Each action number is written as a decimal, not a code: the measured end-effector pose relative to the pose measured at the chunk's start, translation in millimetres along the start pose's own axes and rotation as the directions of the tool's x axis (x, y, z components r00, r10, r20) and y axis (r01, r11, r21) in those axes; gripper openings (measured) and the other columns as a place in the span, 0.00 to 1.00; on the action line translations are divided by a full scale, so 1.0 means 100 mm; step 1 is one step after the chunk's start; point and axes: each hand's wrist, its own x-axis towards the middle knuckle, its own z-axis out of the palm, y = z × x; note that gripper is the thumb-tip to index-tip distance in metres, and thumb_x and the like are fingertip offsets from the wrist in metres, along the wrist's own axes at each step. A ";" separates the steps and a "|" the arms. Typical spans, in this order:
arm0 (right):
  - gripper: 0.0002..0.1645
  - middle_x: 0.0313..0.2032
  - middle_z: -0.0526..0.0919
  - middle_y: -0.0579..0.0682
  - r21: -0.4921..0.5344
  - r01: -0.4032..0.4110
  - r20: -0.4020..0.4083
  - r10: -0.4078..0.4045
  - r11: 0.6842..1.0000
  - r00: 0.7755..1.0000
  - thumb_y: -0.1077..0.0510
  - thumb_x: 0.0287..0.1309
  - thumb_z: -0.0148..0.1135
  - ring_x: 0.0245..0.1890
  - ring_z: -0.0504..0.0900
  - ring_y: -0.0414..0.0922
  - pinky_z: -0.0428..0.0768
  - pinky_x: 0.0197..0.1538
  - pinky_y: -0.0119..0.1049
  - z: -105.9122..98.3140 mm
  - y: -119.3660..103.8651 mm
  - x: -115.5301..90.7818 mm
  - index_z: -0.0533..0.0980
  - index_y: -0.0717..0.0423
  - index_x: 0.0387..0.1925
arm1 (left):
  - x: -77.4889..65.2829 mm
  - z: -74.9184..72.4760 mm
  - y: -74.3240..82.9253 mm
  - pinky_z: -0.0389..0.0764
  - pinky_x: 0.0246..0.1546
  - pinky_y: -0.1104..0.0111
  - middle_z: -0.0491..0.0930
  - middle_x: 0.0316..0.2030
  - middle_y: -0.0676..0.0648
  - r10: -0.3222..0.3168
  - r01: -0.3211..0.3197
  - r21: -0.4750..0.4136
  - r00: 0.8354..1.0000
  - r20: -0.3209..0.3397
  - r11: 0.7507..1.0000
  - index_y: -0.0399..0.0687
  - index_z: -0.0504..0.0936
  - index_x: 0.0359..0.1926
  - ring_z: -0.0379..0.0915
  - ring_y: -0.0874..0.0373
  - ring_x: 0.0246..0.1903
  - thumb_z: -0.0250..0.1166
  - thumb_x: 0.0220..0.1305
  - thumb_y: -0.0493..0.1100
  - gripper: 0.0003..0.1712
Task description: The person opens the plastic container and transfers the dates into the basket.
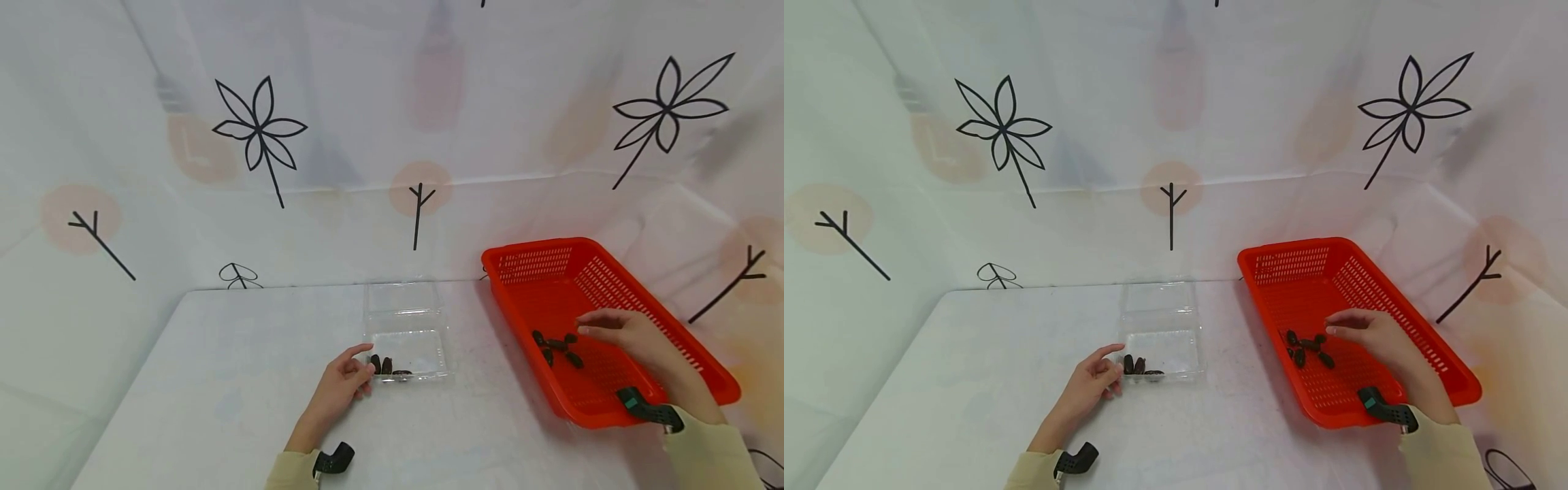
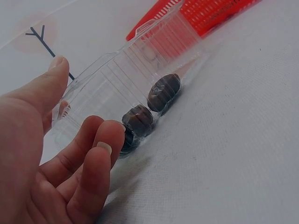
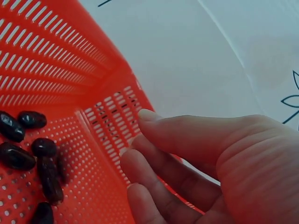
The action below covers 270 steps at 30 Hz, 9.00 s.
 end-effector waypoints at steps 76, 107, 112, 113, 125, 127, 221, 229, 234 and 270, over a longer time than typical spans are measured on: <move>0.16 0.47 0.85 0.54 0.277 0.281 -0.030 -0.284 0.919 0.958 0.57 0.65 0.66 0.48 0.83 0.50 0.80 0.49 0.33 1.34 -1.35 0.22 0.82 0.59 0.52 | 0.11 0.00 -0.34 0.76 0.24 0.70 0.78 0.29 0.45 0.035 -0.035 -0.012 0.999 -0.022 0.999 0.45 0.72 0.68 0.78 0.53 0.24 0.66 0.68 0.40 0.29; 0.16 0.44 0.86 0.48 0.292 0.233 0.217 -0.301 0.928 0.928 0.57 0.62 0.68 0.45 0.83 0.45 0.79 0.53 0.44 2.33 -1.40 0.69 0.83 0.59 0.50 | 0.11 0.02 -0.31 0.77 0.25 0.70 0.78 0.29 0.46 0.012 -0.011 0.017 0.999 -0.033 1.000 0.46 0.73 0.67 0.78 0.53 0.24 0.66 0.68 0.41 0.28; 0.13 0.42 0.86 0.49 0.252 0.263 0.246 -0.325 0.931 0.913 0.61 0.62 0.67 0.42 0.83 0.44 0.81 0.49 0.41 2.45 -1.40 0.74 0.83 0.59 0.48 | 0.11 0.03 -0.26 0.76 0.24 0.70 0.77 0.27 0.46 0.009 -0.009 0.007 1.000 -0.026 1.000 0.43 0.73 0.67 0.78 0.52 0.23 0.66 0.67 0.39 0.28; 0.12 0.42 0.86 0.49 0.238 0.267 0.252 -0.325 0.934 0.911 0.62 0.62 0.67 0.42 0.83 0.44 0.81 0.49 0.41 2.47 -1.40 0.74 0.83 0.59 0.48 | 0.11 0.03 -0.26 0.76 0.24 0.71 0.77 0.27 0.47 0.010 -0.010 0.003 1.000 -0.025 1.000 0.43 0.73 0.67 0.78 0.53 0.23 0.67 0.67 0.39 0.28; 0.14 0.38 0.86 0.42 0.051 0.336 0.372 -0.330 0.940 0.867 0.61 0.58 0.69 0.37 0.81 0.39 0.79 0.46 0.40 2.56 -1.40 0.76 0.85 0.55 0.47 | 0.02 0.05 -0.04 0.76 0.25 0.69 0.78 0.28 0.43 -0.016 0.016 -0.003 0.999 -0.028 1.000 0.42 0.73 0.66 0.78 0.49 0.25 0.67 0.67 0.40 0.28; 0.14 0.35 0.86 0.42 0.042 0.345 0.377 -0.335 0.938 0.864 0.63 0.56 0.69 0.35 0.81 0.38 0.79 0.44 0.38 2.56 -1.41 0.76 0.85 0.56 0.46 | 0.02 0.05 -0.01 0.76 0.25 0.69 0.78 0.28 0.42 -0.011 0.011 -0.004 1.000 -0.028 1.000 0.42 0.74 0.66 0.78 0.49 0.25 0.67 0.67 0.39 0.28; 0.17 0.47 0.85 0.56 0.456 0.306 -0.172 -0.255 0.835 0.951 0.59 0.70 0.60 0.44 0.86 0.41 0.80 0.49 0.31 1.17 -1.41 0.28 0.77 0.65 0.55 | 0.13 0.00 -0.34 0.77 0.25 0.70 0.78 0.29 0.45 0.006 -0.004 0.044 0.999 -0.035 0.999 0.50 0.74 0.68 0.77 0.55 0.24 0.66 0.67 0.38 0.28; 0.19 0.46 0.85 0.44 0.410 0.296 -0.240 -0.211 0.863 0.948 0.53 0.70 0.61 0.45 0.85 0.41 0.80 0.47 0.30 0.83 -1.23 0.13 0.78 0.60 0.56 | 0.14 0.00 -0.34 0.77 0.25 0.70 0.78 0.29 0.45 0.009 -0.008 0.040 1.000 -0.030 0.999 0.50 0.74 0.68 0.77 0.55 0.24 0.67 0.67 0.39 0.28; 0.19 0.45 0.85 0.42 0.490 0.274 -0.240 -0.174 0.828 0.955 0.55 0.68 0.63 0.42 0.86 0.39 0.79 0.48 0.27 0.61 -1.07 0.05 0.78 0.60 0.55 | 0.13 0.01 -0.34 0.76 0.25 0.71 0.79 0.29 0.45 0.011 -0.010 0.033 1.000 -0.027 0.999 0.49 0.74 0.67 0.77 0.56 0.24 0.67 0.67 0.39 0.29; 0.29 0.52 0.83 0.52 -0.020 0.039 0.058 -0.038 0.999 0.998 0.47 0.71 0.58 0.44 0.77 0.29 0.77 0.46 0.32 -0.18 0.03 0.25 0.73 0.62 0.64 | 0.14 -0.01 -0.32 0.76 0.25 0.71 0.78 0.28 0.45 0.023 -0.023 0.038 1.000 -0.004 0.999 0.49 0.72 0.68 0.76 0.54 0.24 0.66 0.68 0.40 0.29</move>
